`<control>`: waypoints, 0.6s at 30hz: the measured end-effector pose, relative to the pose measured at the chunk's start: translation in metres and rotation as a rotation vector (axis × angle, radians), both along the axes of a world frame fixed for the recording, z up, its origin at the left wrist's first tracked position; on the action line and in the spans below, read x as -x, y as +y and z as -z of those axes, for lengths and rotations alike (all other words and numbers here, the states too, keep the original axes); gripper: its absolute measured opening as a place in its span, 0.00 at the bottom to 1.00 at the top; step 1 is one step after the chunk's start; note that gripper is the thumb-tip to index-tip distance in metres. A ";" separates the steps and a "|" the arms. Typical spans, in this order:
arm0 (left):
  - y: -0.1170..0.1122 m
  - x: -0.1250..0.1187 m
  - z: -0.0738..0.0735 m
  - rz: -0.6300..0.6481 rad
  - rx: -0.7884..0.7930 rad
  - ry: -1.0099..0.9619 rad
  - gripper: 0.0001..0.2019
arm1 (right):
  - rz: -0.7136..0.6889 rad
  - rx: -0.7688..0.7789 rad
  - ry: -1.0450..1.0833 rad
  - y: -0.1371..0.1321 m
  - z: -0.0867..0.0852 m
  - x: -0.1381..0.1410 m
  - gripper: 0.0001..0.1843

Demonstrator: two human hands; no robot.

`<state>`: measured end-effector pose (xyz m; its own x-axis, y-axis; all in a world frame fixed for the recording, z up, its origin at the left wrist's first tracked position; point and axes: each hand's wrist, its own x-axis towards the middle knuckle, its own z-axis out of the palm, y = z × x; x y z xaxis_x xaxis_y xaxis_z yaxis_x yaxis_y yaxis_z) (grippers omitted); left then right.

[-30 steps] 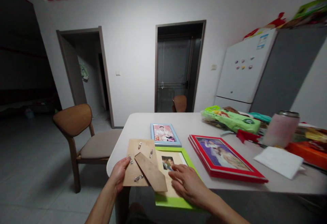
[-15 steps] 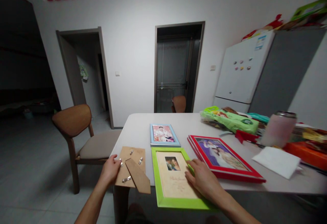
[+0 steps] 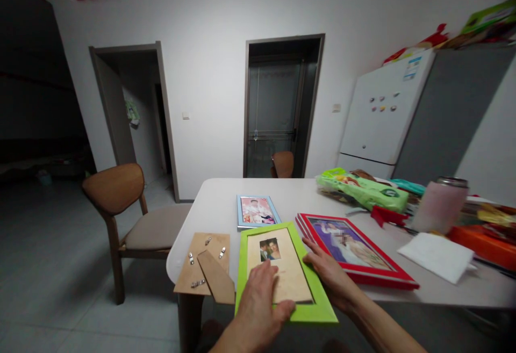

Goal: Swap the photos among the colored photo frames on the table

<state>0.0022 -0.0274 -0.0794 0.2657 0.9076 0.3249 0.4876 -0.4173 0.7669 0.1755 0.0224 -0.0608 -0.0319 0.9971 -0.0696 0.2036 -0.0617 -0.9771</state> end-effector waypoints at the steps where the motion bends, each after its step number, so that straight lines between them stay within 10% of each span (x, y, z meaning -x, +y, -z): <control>1: -0.001 -0.008 -0.003 0.012 -0.014 0.007 0.28 | -0.017 0.010 0.084 -0.004 -0.005 0.002 0.36; 8: -0.007 -0.024 -0.036 0.110 -0.338 0.173 0.22 | -0.015 -0.010 0.179 -0.012 -0.026 0.013 0.41; 13: 0.000 0.016 -0.047 -0.235 -0.359 -0.027 0.21 | 0.092 -0.060 -0.095 0.003 -0.009 0.002 0.37; 18: 0.009 0.074 -0.021 -0.472 -0.088 -0.270 0.19 | 0.130 -0.174 -0.568 0.014 0.009 -0.013 0.30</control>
